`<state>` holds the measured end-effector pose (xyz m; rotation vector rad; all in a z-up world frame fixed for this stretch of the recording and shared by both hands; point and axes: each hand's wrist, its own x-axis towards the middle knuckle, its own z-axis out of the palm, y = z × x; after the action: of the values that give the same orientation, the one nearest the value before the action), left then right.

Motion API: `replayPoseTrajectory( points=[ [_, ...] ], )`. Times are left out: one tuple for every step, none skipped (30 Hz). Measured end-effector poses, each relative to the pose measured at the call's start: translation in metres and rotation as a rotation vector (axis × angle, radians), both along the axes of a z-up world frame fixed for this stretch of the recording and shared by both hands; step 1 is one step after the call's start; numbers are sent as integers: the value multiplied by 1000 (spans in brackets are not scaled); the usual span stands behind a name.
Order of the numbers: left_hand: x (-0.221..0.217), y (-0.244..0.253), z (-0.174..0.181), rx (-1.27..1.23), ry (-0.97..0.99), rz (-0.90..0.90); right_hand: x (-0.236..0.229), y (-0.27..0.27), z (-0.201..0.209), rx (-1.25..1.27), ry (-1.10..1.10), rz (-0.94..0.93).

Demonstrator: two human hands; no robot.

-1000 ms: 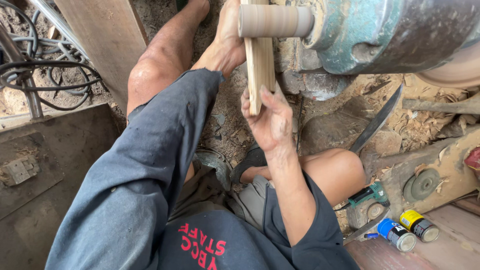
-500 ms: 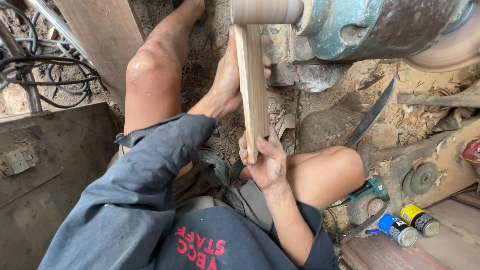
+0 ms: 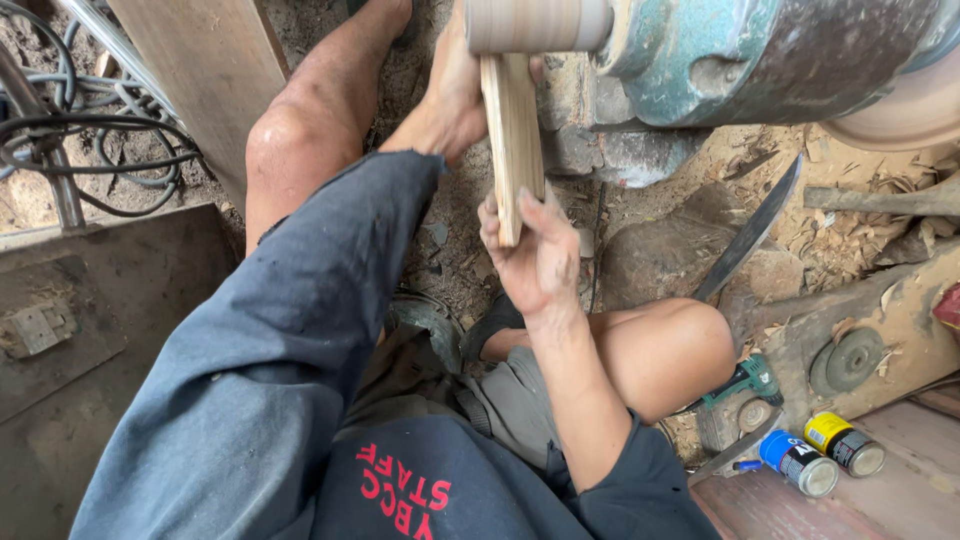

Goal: The person holds a flat wooden piece against a rotating grinding wheel, moving it back and forth to smooth the surface. The person periodically rotates the wood to grind different edges and sides.

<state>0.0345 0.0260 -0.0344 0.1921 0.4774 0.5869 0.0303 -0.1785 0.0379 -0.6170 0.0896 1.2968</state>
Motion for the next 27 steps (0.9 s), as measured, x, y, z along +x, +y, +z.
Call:
replayPoseTrajectory(
  points=[
    [8, 13, -10, 37, 10, 32, 6, 10, -1, 17, -24, 13],
    [13, 25, -20, 73, 22, 63, 10, 19, -3, -12, -18, 8],
    [18, 35, -29, 108, 34, 94, 14, 28, -5, -41, -13, 4],
    [22, 43, -36, 94, 11, 51, 18, 35, -7, -72, -7, 0],
    [27, 52, -42, 80, -12, 7, 21, 41, -8, -78, 2, 1],
    [30, 59, -47, 65, -34, -32, 24, 46, -10, -84, 12, 6],
    [32, 63, -51, 70, -48, -28, 26, 49, -11, -91, 22, 12],
    [35, 65, -53, 77, -64, -27, 27, 51, -12, -80, 36, 13],
    [37, 65, -55, 83, -79, -27, 27, 52, -12, -70, 50, 15],
    [38, 63, -56, 55, -79, -37, 27, 50, -11, -60, 64, 13],
    [38, 60, -56, 28, -79, -48, 25, 47, -10, -55, 62, 5],
    [38, 59, -54, 7, -82, -56, 22, 45, -8, -44, 58, -1],
    [36, 57, -52, 37, -94, -38, 19, 41, -6, -32, 53, -6],
    [32, 52, -50, 65, -104, -17, 15, 36, -4, -29, 40, -10],
    [28, 49, -47, 92, -114, 4, 11, 29, -3, -26, 26, -13],
    [24, 45, -44, 128, -34, 31, 7, 19, -1, -25, 13, -20],
    [19, 43, -39, 165, 46, 59, 0, 10, -1, -10, -5, -17],
    [16, 42, -32, 207, 123, 87, -6, 2, -1, 11, -25, -15],
    [12, 37, -23, 205, 131, 75, -12, -7, -1, 32, -46, -12],
    [6, 31, -15, 206, 140, 67, -14, -15, -1, 20, -40, 5],
    [-1, 24, -5, 207, 148, 60, -15, -23, -1, 9, -34, 22],
    [-8, 15, 4, 189, 124, 46, -19, -32, -2, -7, -25, 36],
    [-15, 6, 12, 170, 99, 31, -22, -41, -3, -21, -21, 37],
    [-19, -3, 20, 150, 72, 13, -25, -49, -5, -38, -20, 35],
    [-23, -9, 27, 174, 85, -12, -27, -56, -7, -54, -18, 33],
    [-29, -16, 33, 191, 102, -33, -30, -65, -9, -76, -10, 34],
    [-35, -24, 38, 209, 119, -54, -33, -73, -10, -99, -2, 35]
  ],
)
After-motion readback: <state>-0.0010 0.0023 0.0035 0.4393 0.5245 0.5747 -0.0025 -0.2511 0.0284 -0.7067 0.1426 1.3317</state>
